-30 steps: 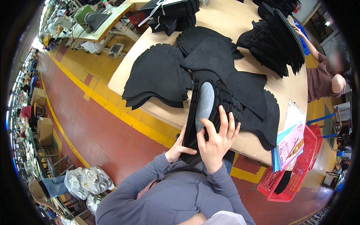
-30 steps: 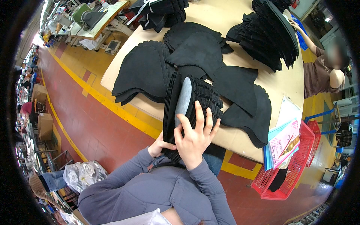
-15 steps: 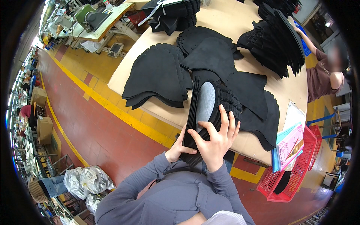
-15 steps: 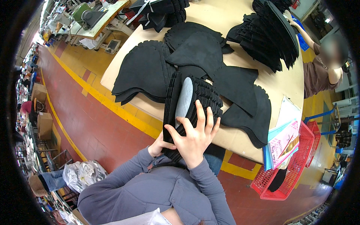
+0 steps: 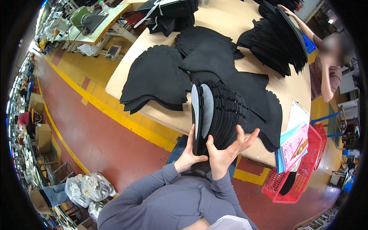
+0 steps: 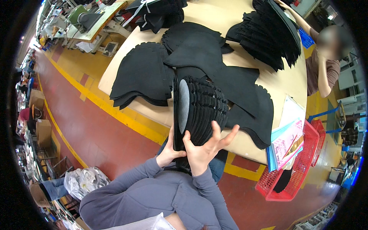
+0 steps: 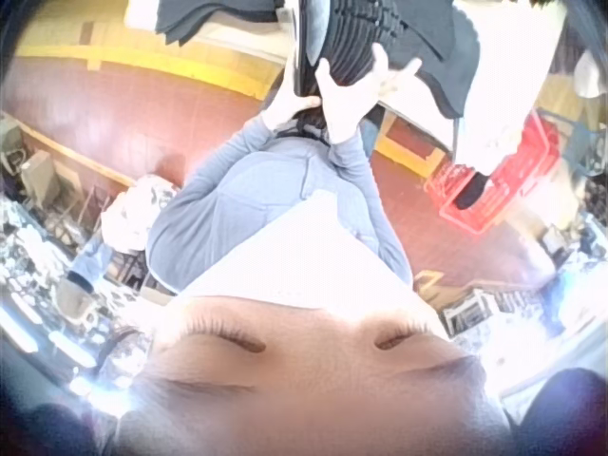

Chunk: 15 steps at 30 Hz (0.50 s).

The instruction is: The person repeatedly picks up stacks of black fabric pieces from a table, fans them to check alignment, and places them back in organized piles. The person also briefly handles a white elastic band and a small white tag.

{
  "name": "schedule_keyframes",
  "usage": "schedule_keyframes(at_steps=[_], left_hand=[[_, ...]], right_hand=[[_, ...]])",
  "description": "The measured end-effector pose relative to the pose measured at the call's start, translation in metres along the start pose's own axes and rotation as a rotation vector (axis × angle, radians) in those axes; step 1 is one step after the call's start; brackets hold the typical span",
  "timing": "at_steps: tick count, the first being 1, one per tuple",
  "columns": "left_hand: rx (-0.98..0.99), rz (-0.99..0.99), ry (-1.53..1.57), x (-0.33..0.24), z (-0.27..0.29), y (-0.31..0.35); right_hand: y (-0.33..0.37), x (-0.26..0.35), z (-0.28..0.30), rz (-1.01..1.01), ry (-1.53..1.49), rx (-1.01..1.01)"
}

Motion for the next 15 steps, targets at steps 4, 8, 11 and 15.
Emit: schedule_keyframes(at_steps=[4,8,11,15], left_hand=[[0.034,-0.044,-0.050,0.010,-0.007,0.001],[0.151,-0.082,-0.180,0.012,-0.013,-0.001],[0.215,-0.037,-0.297,0.003,-0.008,-0.001],[0.317,0.381,-0.111,-0.058,0.021,0.004]], right_hand=[[0.011,-0.011,0.008,-0.208,-0.128,0.161],[0.017,0.006,0.019,-0.439,-0.448,0.145],[0.018,-0.025,0.016,-0.398,-0.523,0.144],[0.012,-0.055,0.033,-0.475,-0.829,0.029]])
Point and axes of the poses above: each hand's wrist, its own y-axis away from the middle knuckle, its own z-axis out of the back of the hand, x = y × z, the point moved 1 cm from there along -y, towards the middle knuckle, and after that the axes turned 6 degrees about z, right-handed, at the moved point
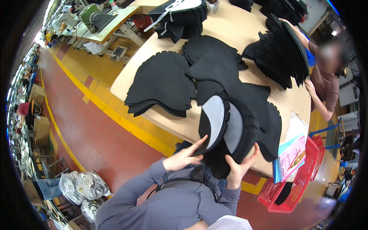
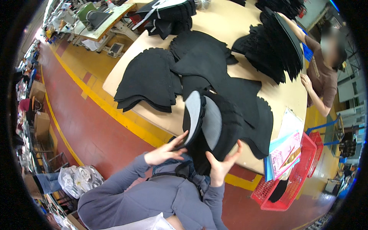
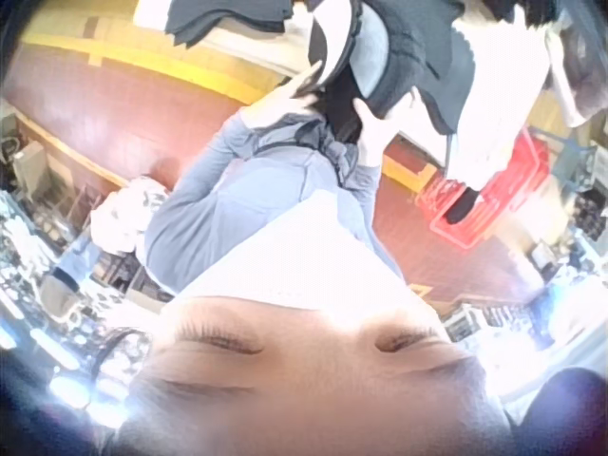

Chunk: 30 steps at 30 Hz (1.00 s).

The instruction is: The person repeatedly picks up stacks of black fabric pieces from a table, fans them to check alignment, and places them back in organized piles. The person also briefly handles a white elastic band and a small white tag.

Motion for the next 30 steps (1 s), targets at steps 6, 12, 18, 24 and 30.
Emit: schedule_keyframes(at_steps=[6,12,18,24,30], left_hand=[[-0.693,-0.120,-0.026,-0.054,0.123,0.044],[-0.727,0.030,0.205,-0.095,0.237,0.057],[-1.745,0.047,-1.507,-0.105,0.202,0.028],[-0.379,-0.305,-0.108,-0.076,0.062,-0.112],[-0.189,-0.007,-0.071,-0.057,0.002,-0.222]], right_hand=[[0.010,-0.031,0.104,-0.163,-0.034,-0.075],[0.017,-0.083,0.155,-0.184,-0.177,-0.267],[0.022,-0.095,0.157,-0.204,-0.232,-0.403],[0.016,-0.097,0.155,-0.154,-0.319,-0.286],[0.027,-0.094,0.147,-0.043,-0.168,-0.300]])
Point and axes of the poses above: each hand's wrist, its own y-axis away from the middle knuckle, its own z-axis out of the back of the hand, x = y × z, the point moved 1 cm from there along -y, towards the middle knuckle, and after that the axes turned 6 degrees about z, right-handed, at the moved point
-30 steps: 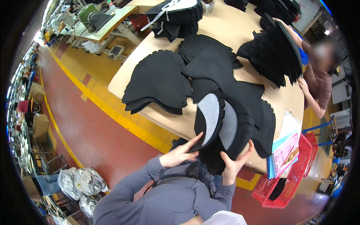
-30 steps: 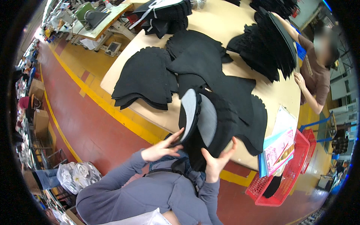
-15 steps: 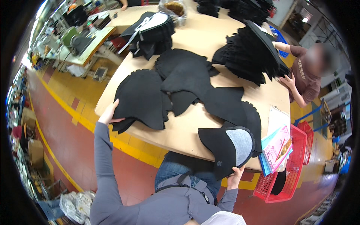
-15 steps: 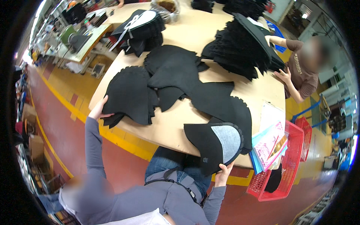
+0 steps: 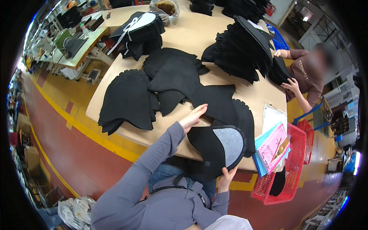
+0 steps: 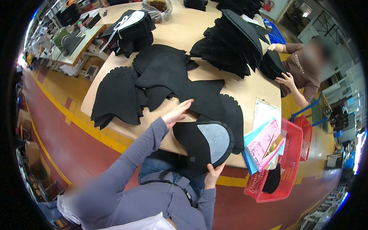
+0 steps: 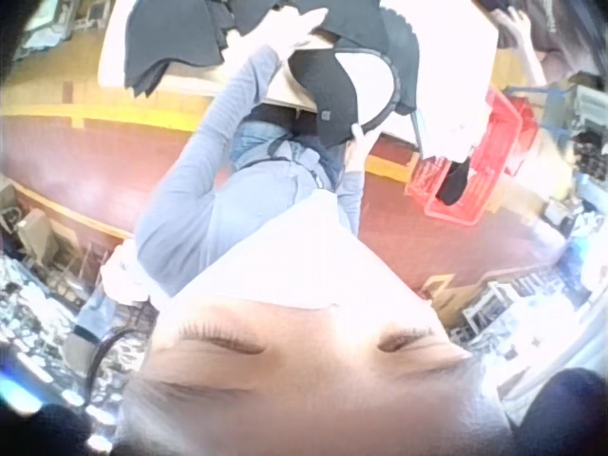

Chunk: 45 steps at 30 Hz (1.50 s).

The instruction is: The person repeatedly picks up stacks of black fabric pieces from a table, fans them to check alignment, and places them back in organized piles. The person also briefly handles a white elastic band and a small white tag.

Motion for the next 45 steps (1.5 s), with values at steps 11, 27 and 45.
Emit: schedule_keyframes(at_steps=[11,27,45], left_hand=[[-0.762,-0.830,-0.473,-0.102,0.068,0.004],[0.254,-0.643,-0.461,0.016,-0.008,0.090],[-0.404,-0.220,-0.638,0.020,-0.076,-0.020]], right_hand=[[0.004,0.027,-0.019,-0.083,-0.044,-0.082],[-0.062,0.121,-0.004,0.406,0.374,0.677],[-0.205,0.095,-0.009,0.429,1.473,0.237]])
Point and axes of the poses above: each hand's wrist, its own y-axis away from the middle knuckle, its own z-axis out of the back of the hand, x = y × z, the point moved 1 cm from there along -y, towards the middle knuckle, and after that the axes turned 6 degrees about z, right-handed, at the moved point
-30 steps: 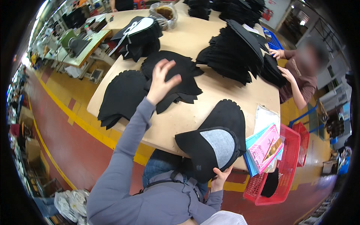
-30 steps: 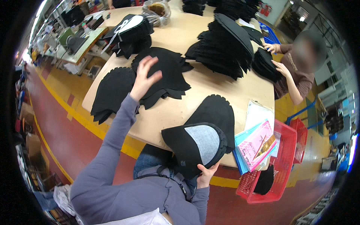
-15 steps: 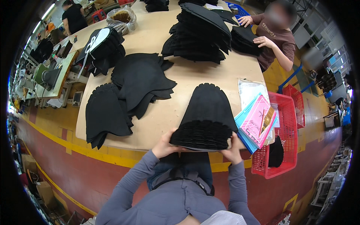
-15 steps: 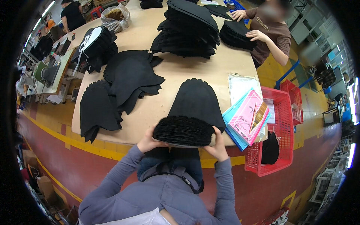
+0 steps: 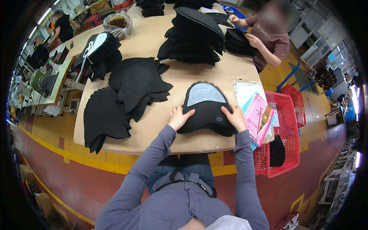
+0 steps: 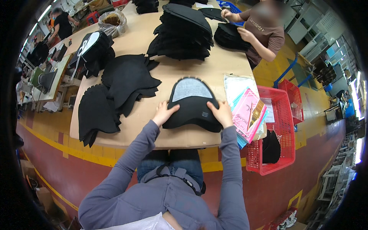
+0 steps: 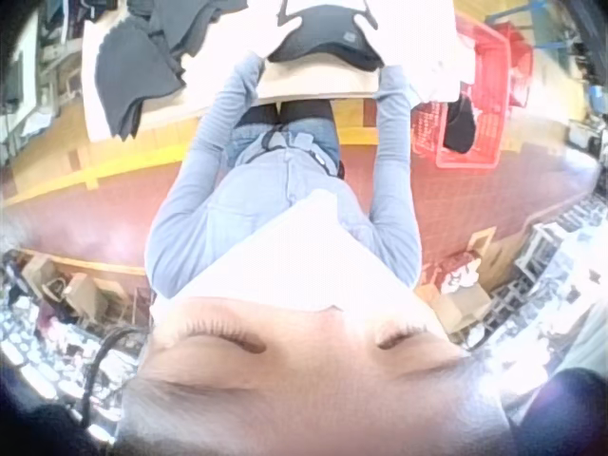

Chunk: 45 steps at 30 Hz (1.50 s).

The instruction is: The person repeatedly picks up stacks of black fabric pieces from a table, fans them to check alignment, and places them back in organized piles. The person also briefly handles a white elastic band and a small white tag.

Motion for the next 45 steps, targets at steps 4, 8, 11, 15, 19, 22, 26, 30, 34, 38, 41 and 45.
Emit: schedule_keyframes(at_steps=[4,8,11,15,19,22,26,30,34,38,41,45], left_hand=[[0.373,0.188,0.351,0.008,0.010,-0.016],[0.801,0.392,0.432,-0.012,0.048,-0.015],[0.814,0.450,0.437,-0.010,0.060,0.005],[0.582,0.100,0.407,-0.013,0.073,0.038],[0.419,-0.096,0.356,-0.001,0.083,0.048],[0.385,-0.360,0.241,0.010,0.099,0.051],[0.386,-0.575,0.092,0.026,0.111,0.047],[0.351,-0.500,0.208,0.071,0.086,0.024],[0.394,-0.483,0.215,0.066,0.087,0.022],[0.396,-0.474,0.115,0.057,0.098,0.018],[0.418,-0.288,0.089,0.039,0.109,0.039],[0.576,0.290,0.477,-0.001,0.117,0.074]], right_hand=[[-0.008,0.000,-0.001,-0.394,-0.555,0.438],[0.010,0.010,0.000,-0.484,-0.834,0.599],[0.045,0.023,-0.004,-0.421,-0.959,0.580],[0.069,0.050,0.003,-0.416,-1.157,0.420],[0.072,0.078,0.025,-0.238,-1.106,0.214],[0.070,0.086,0.035,0.069,-0.961,0.167],[0.083,0.061,-0.021,0.270,-0.969,0.363],[0.097,0.040,-0.064,0.194,-1.007,0.280],[0.099,0.038,-0.062,0.257,-0.901,0.168],[0.093,0.043,-0.057,0.185,-0.805,0.151],[0.079,0.080,0.000,0.168,-0.839,0.233],[0.085,0.088,0.031,-0.267,-1.309,0.490]])
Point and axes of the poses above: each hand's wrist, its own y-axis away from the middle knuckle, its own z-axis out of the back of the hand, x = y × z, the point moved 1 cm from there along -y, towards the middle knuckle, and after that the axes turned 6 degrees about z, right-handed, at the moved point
